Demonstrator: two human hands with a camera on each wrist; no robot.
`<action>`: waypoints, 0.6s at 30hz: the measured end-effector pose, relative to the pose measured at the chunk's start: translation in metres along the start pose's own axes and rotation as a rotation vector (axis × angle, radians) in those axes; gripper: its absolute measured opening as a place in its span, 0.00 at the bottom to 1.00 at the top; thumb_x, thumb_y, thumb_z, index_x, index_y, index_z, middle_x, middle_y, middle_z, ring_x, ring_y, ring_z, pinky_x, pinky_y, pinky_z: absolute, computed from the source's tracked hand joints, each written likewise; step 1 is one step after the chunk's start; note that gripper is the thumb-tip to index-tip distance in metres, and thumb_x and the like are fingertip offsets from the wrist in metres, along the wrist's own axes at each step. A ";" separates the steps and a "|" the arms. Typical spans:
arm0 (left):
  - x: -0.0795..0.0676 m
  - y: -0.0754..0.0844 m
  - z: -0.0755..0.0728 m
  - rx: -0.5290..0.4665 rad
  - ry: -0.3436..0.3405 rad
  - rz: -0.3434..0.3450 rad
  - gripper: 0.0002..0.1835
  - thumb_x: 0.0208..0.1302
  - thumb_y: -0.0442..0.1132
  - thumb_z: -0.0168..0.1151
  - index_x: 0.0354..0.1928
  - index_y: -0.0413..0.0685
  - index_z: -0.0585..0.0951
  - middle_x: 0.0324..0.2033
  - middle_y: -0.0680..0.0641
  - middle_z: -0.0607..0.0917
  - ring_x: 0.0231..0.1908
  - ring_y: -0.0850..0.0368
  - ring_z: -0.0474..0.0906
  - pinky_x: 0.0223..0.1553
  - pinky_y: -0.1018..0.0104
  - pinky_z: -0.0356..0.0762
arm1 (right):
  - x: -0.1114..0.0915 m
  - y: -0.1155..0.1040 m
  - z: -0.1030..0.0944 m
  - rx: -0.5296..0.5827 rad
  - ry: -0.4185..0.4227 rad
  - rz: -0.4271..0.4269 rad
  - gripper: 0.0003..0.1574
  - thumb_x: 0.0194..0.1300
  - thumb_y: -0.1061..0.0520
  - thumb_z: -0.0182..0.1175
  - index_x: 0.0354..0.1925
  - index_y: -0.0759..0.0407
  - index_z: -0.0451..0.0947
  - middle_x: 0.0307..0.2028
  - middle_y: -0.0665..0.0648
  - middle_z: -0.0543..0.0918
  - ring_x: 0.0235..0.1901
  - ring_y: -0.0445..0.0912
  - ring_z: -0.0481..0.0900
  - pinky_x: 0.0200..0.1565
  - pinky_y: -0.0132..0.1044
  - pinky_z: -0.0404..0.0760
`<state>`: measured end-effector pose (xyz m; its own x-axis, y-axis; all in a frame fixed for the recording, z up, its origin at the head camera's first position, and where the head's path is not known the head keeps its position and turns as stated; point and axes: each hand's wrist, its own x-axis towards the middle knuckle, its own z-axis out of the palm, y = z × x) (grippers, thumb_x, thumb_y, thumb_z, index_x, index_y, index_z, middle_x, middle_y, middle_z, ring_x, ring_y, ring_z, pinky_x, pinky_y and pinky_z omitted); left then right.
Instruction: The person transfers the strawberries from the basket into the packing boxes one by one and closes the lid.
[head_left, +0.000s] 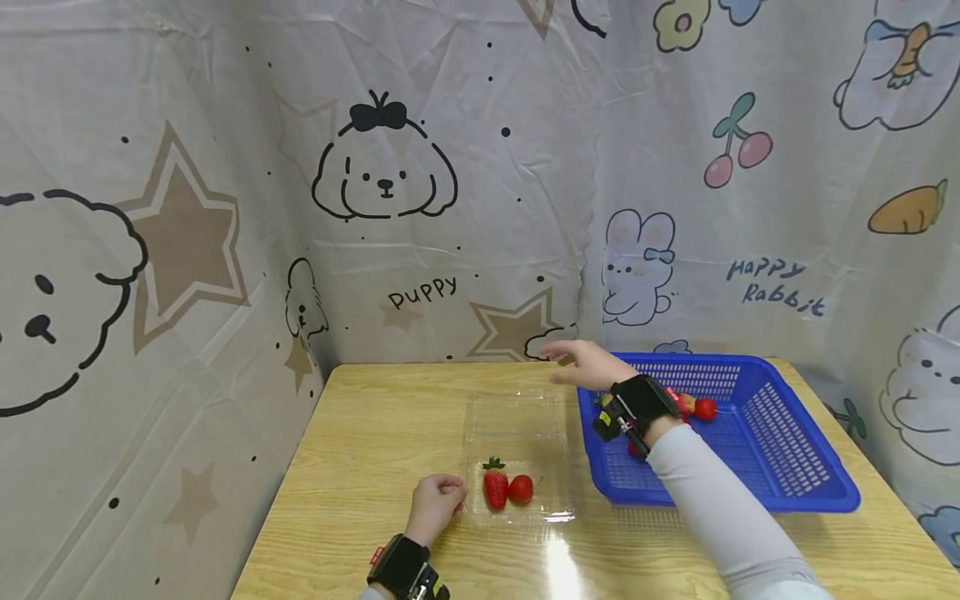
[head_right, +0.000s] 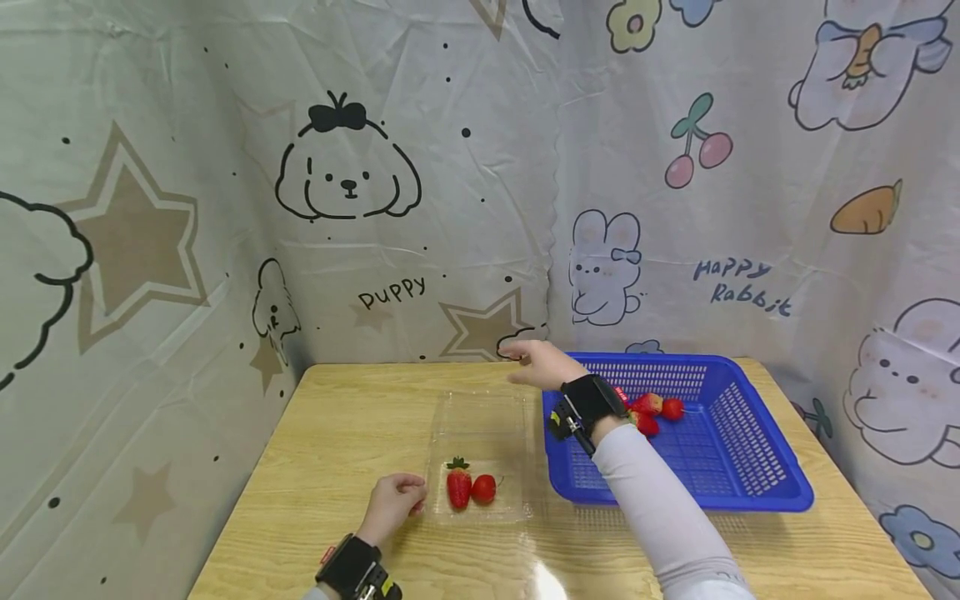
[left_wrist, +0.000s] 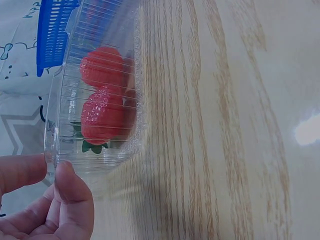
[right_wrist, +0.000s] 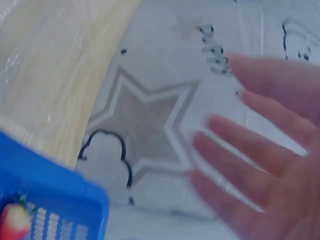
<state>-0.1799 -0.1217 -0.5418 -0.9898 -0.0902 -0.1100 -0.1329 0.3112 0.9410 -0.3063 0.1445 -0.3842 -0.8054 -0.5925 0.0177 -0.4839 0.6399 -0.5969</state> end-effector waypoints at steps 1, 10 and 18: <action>0.000 -0.001 0.000 0.001 0.000 0.001 0.08 0.55 0.27 0.58 0.34 0.26 0.77 0.18 0.50 0.77 0.17 0.61 0.74 0.19 0.70 0.74 | -0.002 0.004 -0.002 0.000 0.079 -0.013 0.30 0.60 0.60 0.59 0.60 0.63 0.66 0.56 0.66 0.71 0.54 0.60 0.71 0.53 0.50 0.71; 0.000 -0.002 0.000 0.010 -0.001 -0.011 0.08 0.56 0.28 0.59 0.35 0.26 0.77 0.18 0.50 0.77 0.17 0.62 0.74 0.21 0.66 0.76 | -0.023 0.050 0.009 -0.075 0.476 0.049 0.38 0.58 0.60 0.61 0.64 0.62 0.58 0.63 0.66 0.60 0.62 0.60 0.57 0.60 0.55 0.59; 0.000 -0.002 0.001 0.015 0.000 -0.010 0.08 0.56 0.28 0.58 0.35 0.26 0.77 0.18 0.49 0.78 0.18 0.60 0.75 0.21 0.65 0.76 | -0.041 0.093 0.024 -0.134 0.272 0.270 0.48 0.54 0.57 0.64 0.66 0.65 0.52 0.62 0.77 0.53 0.59 0.71 0.57 0.55 0.65 0.60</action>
<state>-0.1800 -0.1220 -0.5442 -0.9884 -0.0935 -0.1198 -0.1440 0.3240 0.9350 -0.3098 0.2167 -0.4600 -0.9621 -0.2548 0.0973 -0.2687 0.8234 -0.4998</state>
